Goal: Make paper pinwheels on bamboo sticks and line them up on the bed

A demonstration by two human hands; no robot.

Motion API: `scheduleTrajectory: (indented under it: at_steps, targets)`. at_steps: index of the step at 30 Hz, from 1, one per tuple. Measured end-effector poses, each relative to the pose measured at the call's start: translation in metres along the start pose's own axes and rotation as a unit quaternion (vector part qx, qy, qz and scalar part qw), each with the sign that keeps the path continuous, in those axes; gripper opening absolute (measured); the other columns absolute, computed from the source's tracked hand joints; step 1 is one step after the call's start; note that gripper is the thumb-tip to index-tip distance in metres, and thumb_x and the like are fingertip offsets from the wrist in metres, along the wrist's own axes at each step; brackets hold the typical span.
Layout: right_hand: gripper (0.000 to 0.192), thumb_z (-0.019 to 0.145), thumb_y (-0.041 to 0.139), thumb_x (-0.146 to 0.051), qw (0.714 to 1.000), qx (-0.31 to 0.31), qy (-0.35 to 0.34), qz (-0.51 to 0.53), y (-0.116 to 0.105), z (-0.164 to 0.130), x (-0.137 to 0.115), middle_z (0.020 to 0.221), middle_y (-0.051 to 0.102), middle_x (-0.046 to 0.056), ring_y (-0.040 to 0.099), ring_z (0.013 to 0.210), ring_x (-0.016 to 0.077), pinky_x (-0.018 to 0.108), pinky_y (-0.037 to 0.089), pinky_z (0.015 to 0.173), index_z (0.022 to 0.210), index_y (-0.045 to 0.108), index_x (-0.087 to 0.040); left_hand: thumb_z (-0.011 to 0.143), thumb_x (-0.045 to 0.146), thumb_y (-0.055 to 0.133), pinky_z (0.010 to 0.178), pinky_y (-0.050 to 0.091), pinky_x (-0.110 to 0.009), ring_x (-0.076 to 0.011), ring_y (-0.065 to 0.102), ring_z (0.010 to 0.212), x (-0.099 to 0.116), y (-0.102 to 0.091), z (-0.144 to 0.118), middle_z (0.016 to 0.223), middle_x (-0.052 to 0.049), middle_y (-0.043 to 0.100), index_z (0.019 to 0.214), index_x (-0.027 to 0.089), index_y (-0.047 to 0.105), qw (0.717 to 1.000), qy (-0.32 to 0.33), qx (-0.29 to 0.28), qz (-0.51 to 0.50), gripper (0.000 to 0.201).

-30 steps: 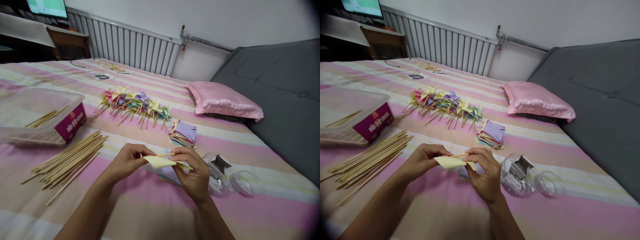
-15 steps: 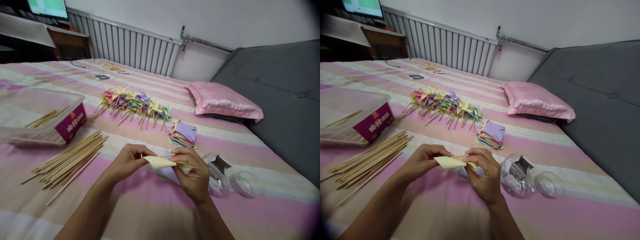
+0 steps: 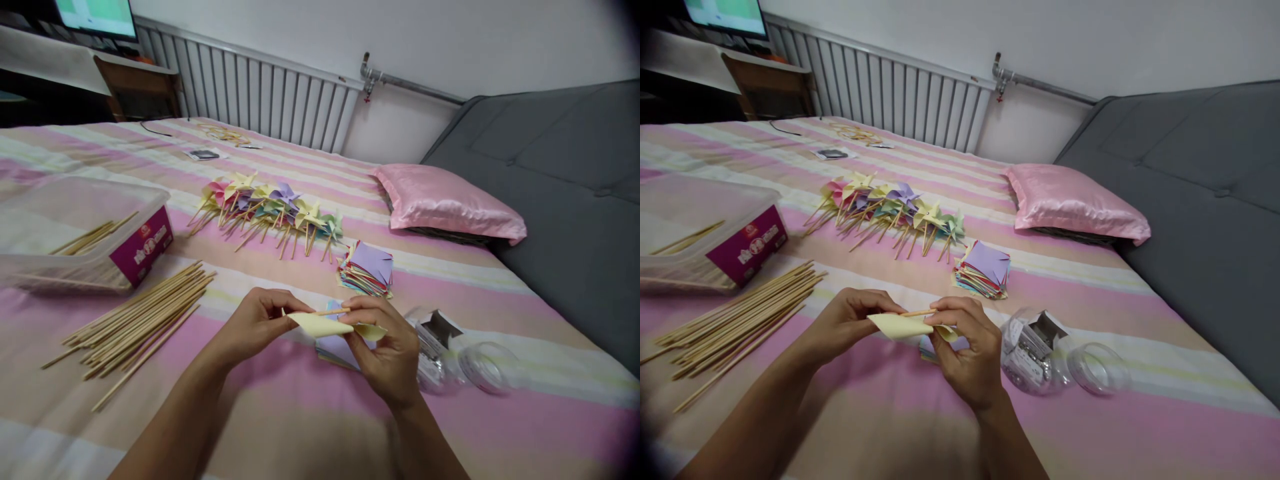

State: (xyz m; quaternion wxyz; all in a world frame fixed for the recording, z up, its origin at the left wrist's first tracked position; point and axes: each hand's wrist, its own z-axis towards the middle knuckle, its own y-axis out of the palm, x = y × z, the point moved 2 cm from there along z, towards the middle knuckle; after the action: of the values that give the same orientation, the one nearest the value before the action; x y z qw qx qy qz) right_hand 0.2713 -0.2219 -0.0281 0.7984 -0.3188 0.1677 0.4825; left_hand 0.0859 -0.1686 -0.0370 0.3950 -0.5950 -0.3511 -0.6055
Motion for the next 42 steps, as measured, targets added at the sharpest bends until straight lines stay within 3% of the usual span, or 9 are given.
scheduleTrajectory:
  at_steps: [42]
  targets:
    - [0.014, 0.075, 0.063, -0.008, 1.000, -0.004, -0.004, 0.001, -0.0003, -0.0015, 0.0016, 0.085, 0.064, 0.004, 0.061, 0.082, 0.0172, 0.032, 0.048, 0.073, 0.082, 0.065, -0.021, 0.063, 0.021, 0.071, 0.053, 0.040, -0.023, -0.0151, 0.058, 0.058, 0.0021, 0.0018, -0.0020, 0.066, -0.008, 0.070, 0.072, 0.013, 0.076, 1.000, 0.000, 0.010, 0.008, 0.013]
